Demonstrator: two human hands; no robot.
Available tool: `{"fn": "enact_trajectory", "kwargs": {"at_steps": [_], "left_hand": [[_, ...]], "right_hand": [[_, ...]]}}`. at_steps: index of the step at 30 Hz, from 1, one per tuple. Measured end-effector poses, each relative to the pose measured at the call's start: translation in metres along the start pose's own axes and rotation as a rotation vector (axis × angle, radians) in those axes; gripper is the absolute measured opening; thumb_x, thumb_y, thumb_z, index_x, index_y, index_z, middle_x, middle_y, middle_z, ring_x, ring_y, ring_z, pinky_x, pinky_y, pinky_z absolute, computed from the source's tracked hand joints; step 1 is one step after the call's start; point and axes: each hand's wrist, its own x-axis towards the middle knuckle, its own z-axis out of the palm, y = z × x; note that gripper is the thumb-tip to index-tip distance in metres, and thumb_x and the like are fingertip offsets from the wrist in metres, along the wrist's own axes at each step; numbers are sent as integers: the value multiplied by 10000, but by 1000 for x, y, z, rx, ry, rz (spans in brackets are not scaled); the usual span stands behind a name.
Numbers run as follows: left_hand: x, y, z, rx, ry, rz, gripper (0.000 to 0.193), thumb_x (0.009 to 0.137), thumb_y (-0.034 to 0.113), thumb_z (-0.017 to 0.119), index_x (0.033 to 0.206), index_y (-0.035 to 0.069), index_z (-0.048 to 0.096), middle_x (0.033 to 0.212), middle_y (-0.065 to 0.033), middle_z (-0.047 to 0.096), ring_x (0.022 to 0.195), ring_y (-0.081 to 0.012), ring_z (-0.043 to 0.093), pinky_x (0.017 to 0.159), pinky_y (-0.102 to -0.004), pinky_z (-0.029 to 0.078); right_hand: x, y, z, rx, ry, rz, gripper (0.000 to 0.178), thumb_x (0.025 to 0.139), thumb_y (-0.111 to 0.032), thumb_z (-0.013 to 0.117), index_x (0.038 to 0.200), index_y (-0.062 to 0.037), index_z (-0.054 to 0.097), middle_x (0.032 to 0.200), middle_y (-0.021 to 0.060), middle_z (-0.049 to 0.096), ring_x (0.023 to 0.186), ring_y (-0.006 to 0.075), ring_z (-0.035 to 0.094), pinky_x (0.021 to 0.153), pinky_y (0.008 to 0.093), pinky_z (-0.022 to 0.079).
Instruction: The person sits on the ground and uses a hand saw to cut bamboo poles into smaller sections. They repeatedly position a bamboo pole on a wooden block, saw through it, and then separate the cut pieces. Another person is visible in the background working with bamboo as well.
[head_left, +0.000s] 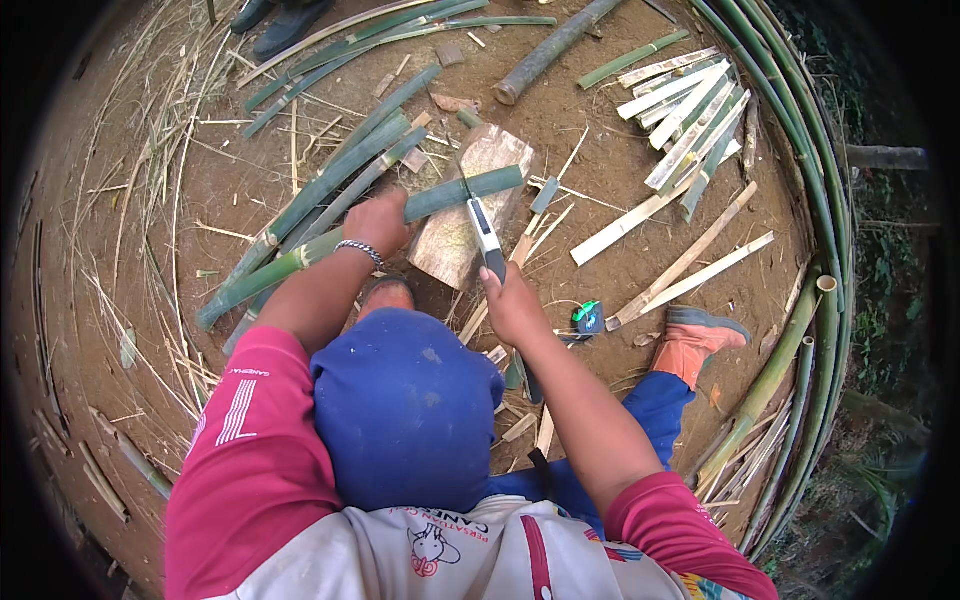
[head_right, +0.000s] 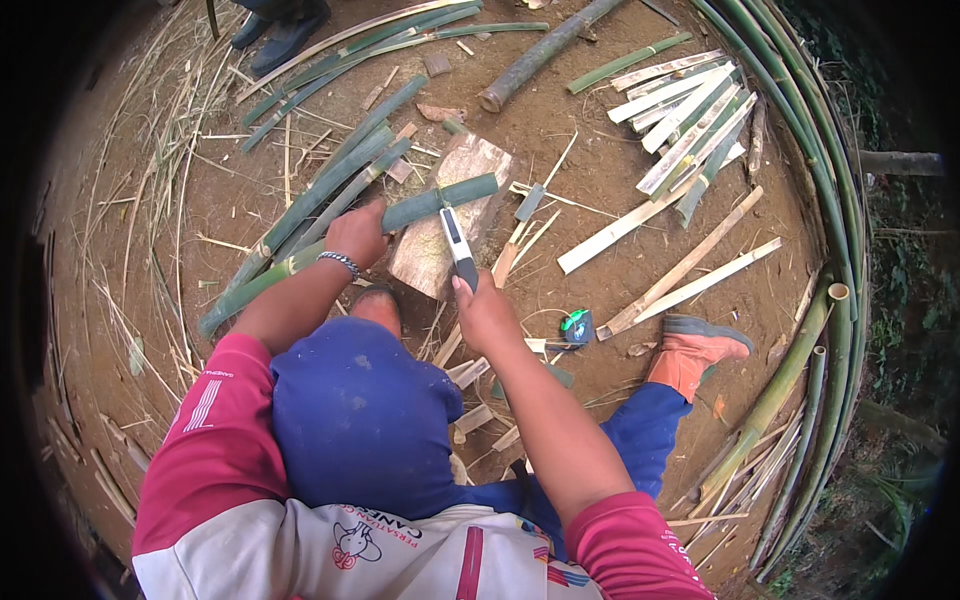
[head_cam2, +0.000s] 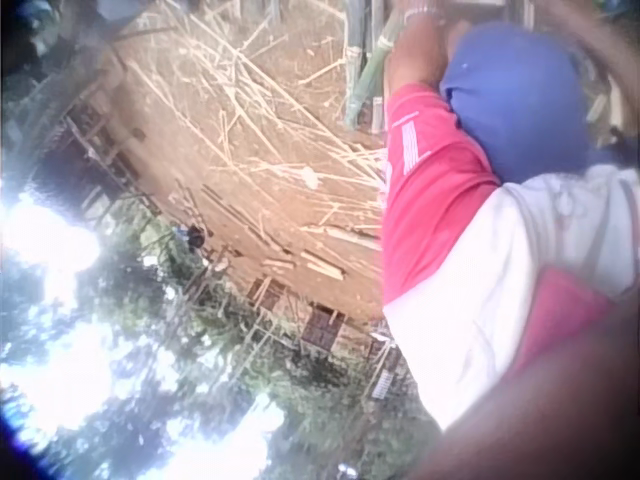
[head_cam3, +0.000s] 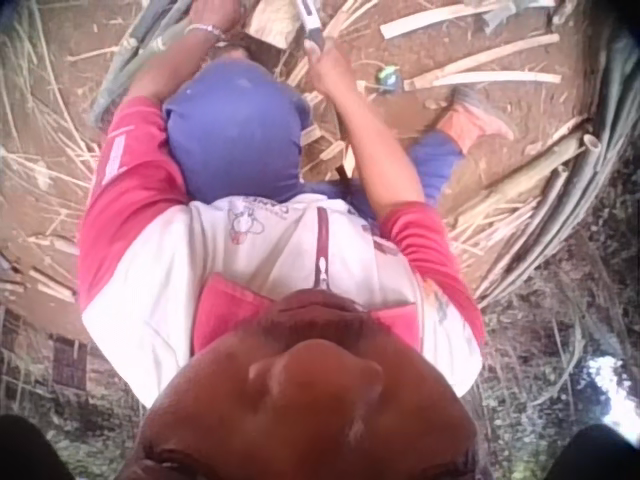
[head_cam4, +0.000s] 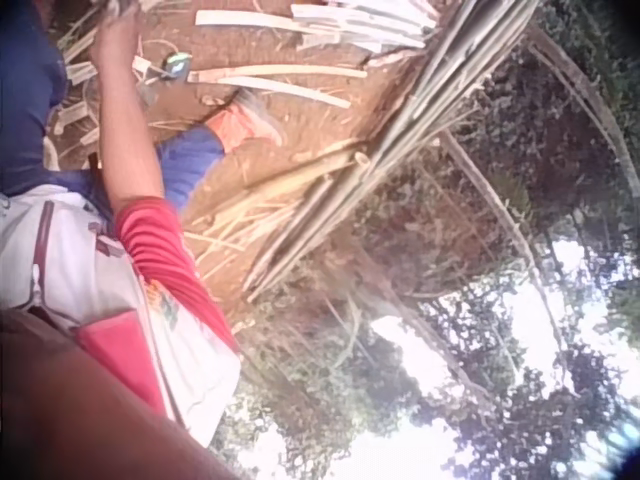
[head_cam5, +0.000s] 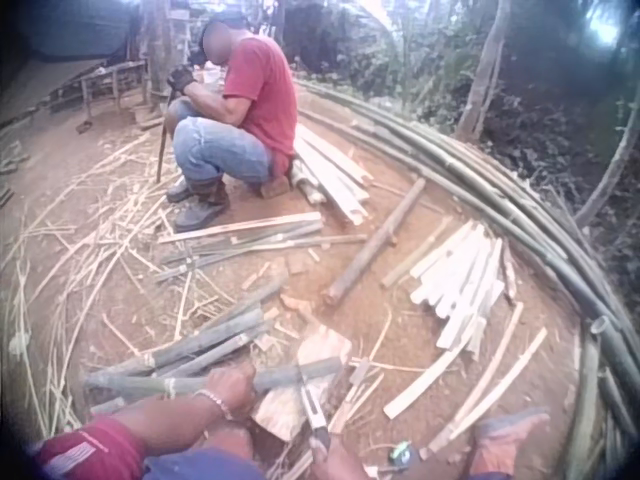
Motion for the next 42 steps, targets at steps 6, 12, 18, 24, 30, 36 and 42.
{"fn": "enact_trajectory", "kwargs": {"at_steps": [6, 12, 18, 24, 30, 36, 42], "left_hand": [[-3, -8, 5, 6, 8, 6, 267, 802, 188, 737, 992, 75, 587, 935, -194, 716, 920, -392, 695, 802, -509, 542], [-1, 2, -3, -4, -10, 29, 278, 801, 191, 737, 998, 70, 584, 951, -199, 713, 935, -394, 692, 816, -504, 543], [-3, -9, 5, -6, -5, 8, 271, 806, 198, 725, 995, 69, 579, 921, -191, 714, 892, -407, 694, 790, -513, 548], [-3, -8, 2, 9, 20, 17, 218, 815, 169, 670, 1006, 83, 611, 918, -210, 722, 895, -396, 708, 787, -505, 556], [1, -4, -3, 9, -8, 24, 248, 802, 163, 710, 997, 75, 586, 971, -201, 708, 921, -399, 691, 807, -510, 544], [0, -5, -2, 12, -16, -12, 275, 793, 182, 727, 999, 73, 582, 928, -199, 711, 902, -399, 693, 794, -511, 545], [-2, 1, 0, 5, -6, -5, 271, 808, 182, 717, 1014, 75, 577, 909, -213, 707, 896, -414, 691, 789, -527, 540]], "right_hand": [[-143, 81, 4, -68, -52, 123, 431, 1019, -414, 529, 1218, -33, 501, 973, 327, 669, 948, 524, 641, 814, 578, 498], [12, -5, -3, -64, -35, 37, 447, 1048, -429, 465, 1223, -19, 494, 981, 319, 675, 956, 520, 640, 841, 582, 492], [-111, 69, 15, -73, -69, 147, 450, 1032, -439, 493, 1225, -32, 495, 971, 309, 679, 941, 510, 650, 826, 586, 496], [-55, 33, 0, -24, -90, 107, 454, 1036, -433, 491, 1230, -22, 499, 976, 316, 675, 941, 508, 651, 817, 584, 500], [-26, 13, 2, -73, -67, 113, 480, 1039, -465, 460, 1264, -42, 482, 1011, 326, 664, 990, 501, 640, 844, 586, 491], [-118, 74, 2, -97, -128, 155, 448, 1036, -424, 483, 1259, -36, 480, 989, 318, 672, 976, 508, 638, 825, 581, 495], [0, 2, -1, -31, -37, 1, 512, 1041, -470, 450, 1265, -10, 473, 985, 326, 671, 967, 513, 639, 850, 576, 492]]}}
